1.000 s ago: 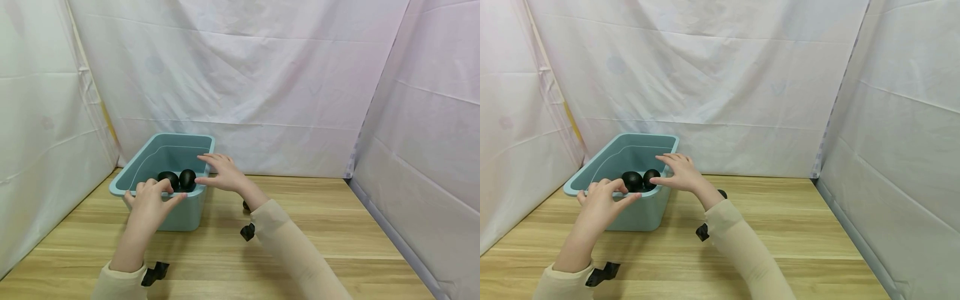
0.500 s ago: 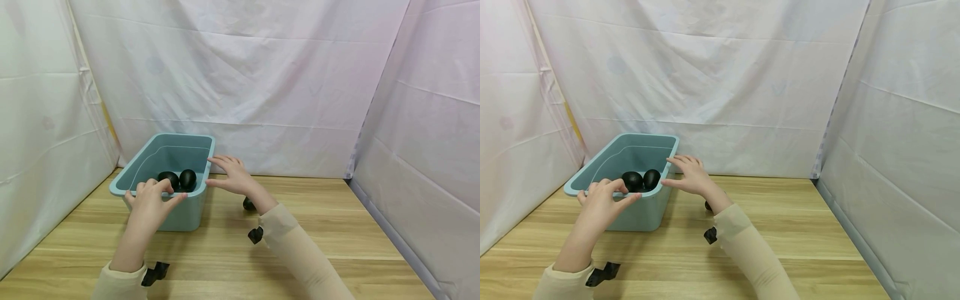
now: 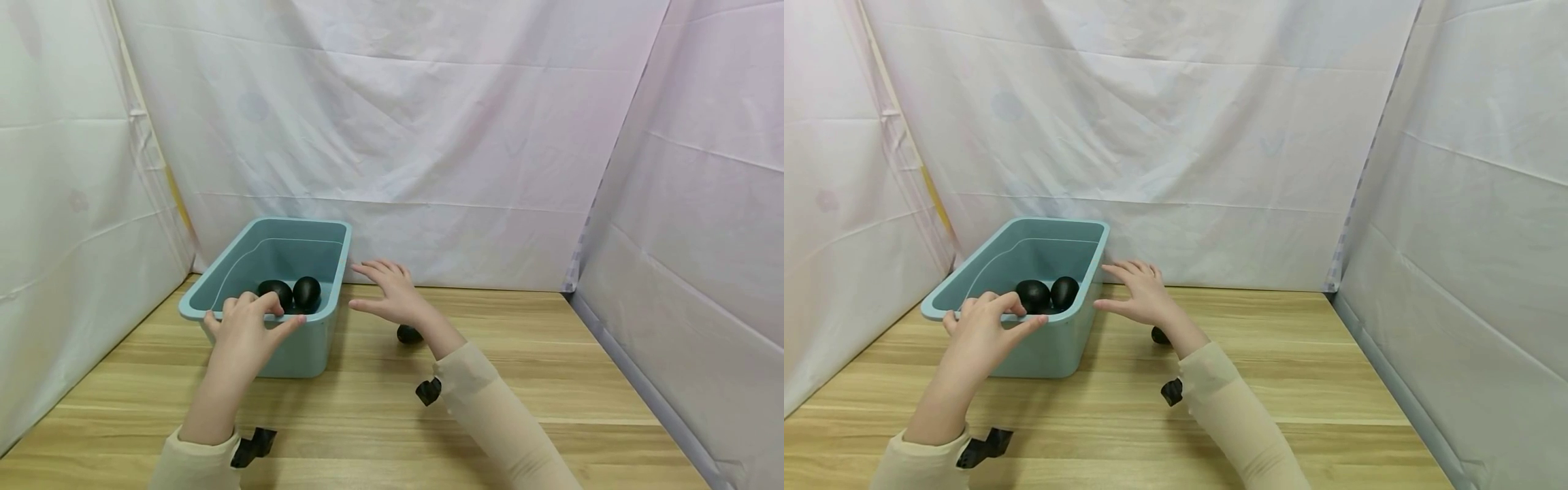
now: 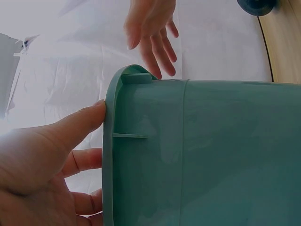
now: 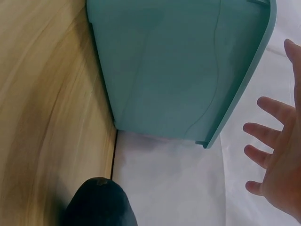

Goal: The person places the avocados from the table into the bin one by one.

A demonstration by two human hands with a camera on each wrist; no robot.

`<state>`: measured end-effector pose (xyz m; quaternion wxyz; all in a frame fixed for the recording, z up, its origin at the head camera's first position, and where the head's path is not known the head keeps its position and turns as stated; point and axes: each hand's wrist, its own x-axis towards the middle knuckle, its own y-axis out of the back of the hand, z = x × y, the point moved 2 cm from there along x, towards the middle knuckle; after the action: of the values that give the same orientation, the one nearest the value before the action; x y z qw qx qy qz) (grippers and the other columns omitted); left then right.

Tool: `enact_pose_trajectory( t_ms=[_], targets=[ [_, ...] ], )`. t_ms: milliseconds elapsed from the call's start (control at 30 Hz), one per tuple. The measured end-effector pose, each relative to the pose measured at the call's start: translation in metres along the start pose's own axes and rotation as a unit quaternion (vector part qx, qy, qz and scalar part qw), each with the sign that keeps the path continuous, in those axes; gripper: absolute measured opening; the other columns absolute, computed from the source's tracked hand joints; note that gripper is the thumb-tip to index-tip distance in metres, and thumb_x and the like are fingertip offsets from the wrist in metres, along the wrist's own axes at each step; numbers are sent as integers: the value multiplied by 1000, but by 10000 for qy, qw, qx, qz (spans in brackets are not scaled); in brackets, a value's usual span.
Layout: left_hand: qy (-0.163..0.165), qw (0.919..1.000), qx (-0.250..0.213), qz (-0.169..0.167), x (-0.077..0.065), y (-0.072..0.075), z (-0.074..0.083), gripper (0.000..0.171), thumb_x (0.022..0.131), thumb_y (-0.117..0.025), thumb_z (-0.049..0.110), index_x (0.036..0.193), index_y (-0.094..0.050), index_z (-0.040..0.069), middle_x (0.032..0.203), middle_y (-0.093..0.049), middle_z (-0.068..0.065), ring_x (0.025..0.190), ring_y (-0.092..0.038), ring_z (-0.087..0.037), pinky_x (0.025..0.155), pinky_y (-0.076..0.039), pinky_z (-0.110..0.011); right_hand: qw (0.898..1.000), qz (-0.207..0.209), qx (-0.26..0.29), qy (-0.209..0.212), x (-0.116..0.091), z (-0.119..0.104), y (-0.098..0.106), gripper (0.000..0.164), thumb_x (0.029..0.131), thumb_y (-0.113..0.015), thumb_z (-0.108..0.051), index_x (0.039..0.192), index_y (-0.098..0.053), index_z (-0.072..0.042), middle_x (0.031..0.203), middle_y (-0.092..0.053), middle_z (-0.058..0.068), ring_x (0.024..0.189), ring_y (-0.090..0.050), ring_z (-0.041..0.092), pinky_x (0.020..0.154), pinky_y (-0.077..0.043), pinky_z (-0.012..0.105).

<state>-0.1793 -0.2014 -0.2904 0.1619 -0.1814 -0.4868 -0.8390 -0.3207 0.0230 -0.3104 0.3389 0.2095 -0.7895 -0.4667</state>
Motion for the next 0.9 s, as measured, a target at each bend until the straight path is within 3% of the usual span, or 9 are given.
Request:
enact_pose_trajectory(
  t_ms=[900],
  targets=[
    [14, 10000, -27, 0, -1, 1, 2, 32, 81, -76, 39, 78, -56, 14, 91, -54, -15, 93, -44, -42, 89, -7, -81, 9996, 52, 152, -227, -19, 24, -1, 71, 88, -61, -54, 148, -37, -25, 151, -33, 4, 140, -21, 27, 110, -6, 55]
  ],
)
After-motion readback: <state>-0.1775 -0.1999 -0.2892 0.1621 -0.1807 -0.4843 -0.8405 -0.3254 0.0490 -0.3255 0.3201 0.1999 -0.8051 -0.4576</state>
